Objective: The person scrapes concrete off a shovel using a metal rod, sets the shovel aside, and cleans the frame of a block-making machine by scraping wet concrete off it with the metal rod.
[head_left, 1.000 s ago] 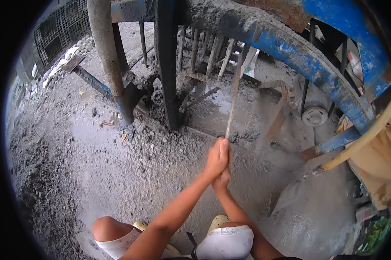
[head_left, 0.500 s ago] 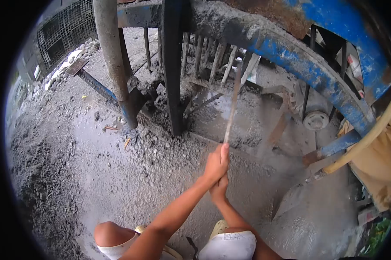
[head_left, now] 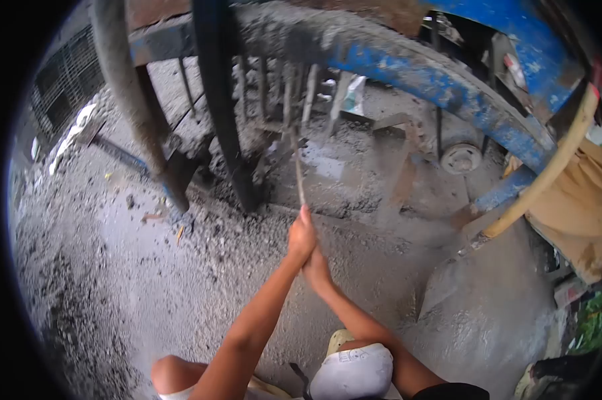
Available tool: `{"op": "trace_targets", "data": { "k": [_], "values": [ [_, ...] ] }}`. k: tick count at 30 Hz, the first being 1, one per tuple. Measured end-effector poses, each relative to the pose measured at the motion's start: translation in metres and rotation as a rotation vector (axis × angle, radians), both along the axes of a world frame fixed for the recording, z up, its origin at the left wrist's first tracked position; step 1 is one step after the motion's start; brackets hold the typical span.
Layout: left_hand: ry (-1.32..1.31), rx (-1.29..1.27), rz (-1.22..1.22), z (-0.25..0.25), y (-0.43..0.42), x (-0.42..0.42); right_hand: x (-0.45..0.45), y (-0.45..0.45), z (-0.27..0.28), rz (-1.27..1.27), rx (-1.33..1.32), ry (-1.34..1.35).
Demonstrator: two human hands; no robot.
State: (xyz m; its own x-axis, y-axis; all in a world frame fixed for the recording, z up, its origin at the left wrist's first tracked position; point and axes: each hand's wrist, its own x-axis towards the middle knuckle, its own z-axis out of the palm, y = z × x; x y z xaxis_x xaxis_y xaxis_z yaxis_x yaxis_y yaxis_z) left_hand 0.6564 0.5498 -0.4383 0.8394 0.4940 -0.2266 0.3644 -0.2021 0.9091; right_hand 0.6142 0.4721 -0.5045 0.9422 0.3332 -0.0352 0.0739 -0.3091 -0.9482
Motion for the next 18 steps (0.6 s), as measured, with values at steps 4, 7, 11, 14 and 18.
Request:
{"op": "trace_targets", "data": {
  "k": [4,7,11,14,18],
  "values": [
    [-0.129,-0.290,-0.030,0.008,0.007,-0.018,-0.019,0.001,0.051,-0.041,0.154,0.013],
    [-0.342,-0.521,-0.194,0.018,0.005,-0.012,-0.017,-0.003,0.081,0.004,0.270,-0.087],
    [-0.221,-0.203,-0.206,0.036,0.021,-0.032,0.003,-0.013,0.089,0.153,0.056,0.027],
    [-0.214,-0.218,-0.275,0.059,0.016,-0.049,0.004,-0.018,0.096,0.158,0.013,0.004],
    [-0.165,-0.158,-0.324,0.072,0.012,-0.063,0.003,-0.020,0.104,0.128,-0.035,-0.017]
  ]
}}
